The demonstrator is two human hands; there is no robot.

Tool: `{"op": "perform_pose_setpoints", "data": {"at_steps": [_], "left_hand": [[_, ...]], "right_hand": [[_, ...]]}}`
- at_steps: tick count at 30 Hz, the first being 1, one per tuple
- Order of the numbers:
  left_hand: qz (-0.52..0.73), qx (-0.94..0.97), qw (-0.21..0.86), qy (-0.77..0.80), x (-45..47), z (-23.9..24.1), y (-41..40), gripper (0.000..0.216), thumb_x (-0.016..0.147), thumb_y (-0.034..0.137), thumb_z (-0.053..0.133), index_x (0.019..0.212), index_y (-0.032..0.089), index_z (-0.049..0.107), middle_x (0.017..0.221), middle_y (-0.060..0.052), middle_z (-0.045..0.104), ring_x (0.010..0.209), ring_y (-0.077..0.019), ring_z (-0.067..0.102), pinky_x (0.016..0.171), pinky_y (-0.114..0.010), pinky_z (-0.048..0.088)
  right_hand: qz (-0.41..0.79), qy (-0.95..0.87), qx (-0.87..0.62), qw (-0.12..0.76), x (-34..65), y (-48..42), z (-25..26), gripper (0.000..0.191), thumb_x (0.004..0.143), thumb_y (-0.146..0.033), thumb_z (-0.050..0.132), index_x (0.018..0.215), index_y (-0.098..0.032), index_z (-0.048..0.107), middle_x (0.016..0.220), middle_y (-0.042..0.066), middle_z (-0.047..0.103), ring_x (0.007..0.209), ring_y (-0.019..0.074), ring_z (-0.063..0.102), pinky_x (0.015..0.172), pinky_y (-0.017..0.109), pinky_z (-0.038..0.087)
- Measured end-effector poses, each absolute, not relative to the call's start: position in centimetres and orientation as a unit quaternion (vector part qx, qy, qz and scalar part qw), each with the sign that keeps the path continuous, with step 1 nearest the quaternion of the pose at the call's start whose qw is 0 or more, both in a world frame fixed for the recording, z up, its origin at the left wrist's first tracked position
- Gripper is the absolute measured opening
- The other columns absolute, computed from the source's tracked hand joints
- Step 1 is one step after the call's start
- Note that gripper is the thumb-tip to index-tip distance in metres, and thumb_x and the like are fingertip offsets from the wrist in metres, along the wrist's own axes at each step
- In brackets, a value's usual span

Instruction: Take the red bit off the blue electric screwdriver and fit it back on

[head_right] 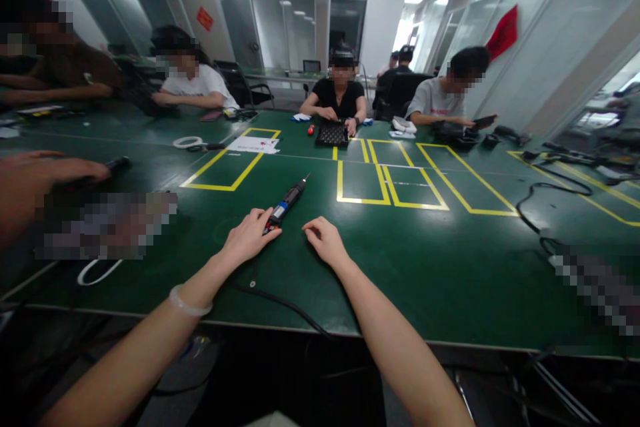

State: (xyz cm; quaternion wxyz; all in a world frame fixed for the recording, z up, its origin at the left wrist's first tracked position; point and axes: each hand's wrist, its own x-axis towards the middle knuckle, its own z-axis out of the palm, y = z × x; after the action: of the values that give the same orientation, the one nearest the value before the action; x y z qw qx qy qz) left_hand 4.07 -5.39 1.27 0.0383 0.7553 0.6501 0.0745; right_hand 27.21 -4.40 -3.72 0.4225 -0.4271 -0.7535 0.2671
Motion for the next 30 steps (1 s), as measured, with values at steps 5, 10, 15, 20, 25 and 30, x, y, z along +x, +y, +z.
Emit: {"op": "perform_pose_setpoints", "data": {"at_steps": [5, 10, 15, 20, 25, 30], "left_hand": [[0.057, 0.717, 0.039, 0.693, -0.4, 1.5, -4.6, 0.066, 0.095, 0.058, 0.037, 0.150, 0.021, 0.038, 0.144, -0.017, 0.046, 0.123, -0.0335, 0.054, 0.089, -0.044, 0.053], [0.055, 0.685, 0.030, 0.726, -5.3, 1.1, -3.4, 0.070, 0.095, 0.061, 0.033, 0.152, 0.020, 0.037, 0.147, -0.019, 0.043, 0.126, -0.0365, 0.053, 0.092, -0.047, 0.051], [0.055, 0.671, 0.012, 0.740, -8.2, 0.9, -3.0, 0.069, 0.094, 0.060, 0.035, 0.149, 0.019, 0.040, 0.144, -0.020, 0.046, 0.123, -0.0382, 0.055, 0.094, -0.049, 0.049], [0.090, 0.701, -0.094, 0.701, -7.5, 1.1, -4.0, 0.047, 0.092, 0.044, 0.048, 0.128, 0.014, 0.053, 0.125, -0.018, 0.055, 0.109, -0.0328, 0.059, 0.089, -0.043, 0.051], [0.073, 0.695, -0.092, 0.709, -6.7, 1.4, -4.6, 0.033, 0.091, 0.039, 0.050, 0.114, 0.017, 0.057, 0.126, -0.016, 0.054, 0.106, -0.0315, 0.060, 0.078, -0.040, 0.053], [0.098, 0.676, -0.086, 0.725, -5.9, 2.1, -4.8, 0.038, 0.097, 0.041, 0.035, 0.112, 0.016, 0.061, 0.125, -0.016, 0.059, 0.106, -0.0319, 0.061, 0.082, -0.041, 0.052]], "right_hand": [[0.266, -0.752, -0.431, 0.422, 27.2, -4.3, -3.8, 0.015, 0.090, -0.021, 0.056, 0.093, -0.020, 0.071, 0.089, 0.003, 0.063, 0.073, 0.0138, 0.056, 0.070, 0.027, 0.043], [0.267, -0.751, -0.434, 0.421, 27.2, -4.3, -3.7, 0.016, 0.090, -0.021, 0.056, 0.092, -0.019, 0.071, 0.087, 0.003, 0.062, 0.074, 0.0140, 0.056, 0.070, 0.027, 0.043], [0.265, -0.750, -0.436, 0.420, 27.2, -4.3, -3.8, 0.015, 0.090, -0.022, 0.056, 0.092, -0.020, 0.071, 0.087, 0.002, 0.062, 0.073, 0.0139, 0.055, 0.071, 0.027, 0.044], [0.270, -0.747, -0.437, 0.421, 27.2, -4.4, -3.8, 0.016, 0.090, -0.021, 0.056, 0.092, -0.020, 0.071, 0.087, 0.003, 0.063, 0.074, 0.0142, 0.056, 0.071, 0.027, 0.044], [0.269, -0.751, -0.439, 0.413, 27.2, -4.3, -3.8, 0.015, 0.089, -0.020, 0.057, 0.091, -0.020, 0.071, 0.085, 0.002, 0.062, 0.072, 0.0136, 0.055, 0.071, 0.027, 0.044], [0.264, -0.751, -0.438, 0.417, 27.1, -4.0, -4.1, 0.016, 0.089, -0.023, 0.056, 0.093, -0.020, 0.071, 0.087, 0.003, 0.064, 0.073, 0.0138, 0.056, 0.071, 0.027, 0.044]]}}
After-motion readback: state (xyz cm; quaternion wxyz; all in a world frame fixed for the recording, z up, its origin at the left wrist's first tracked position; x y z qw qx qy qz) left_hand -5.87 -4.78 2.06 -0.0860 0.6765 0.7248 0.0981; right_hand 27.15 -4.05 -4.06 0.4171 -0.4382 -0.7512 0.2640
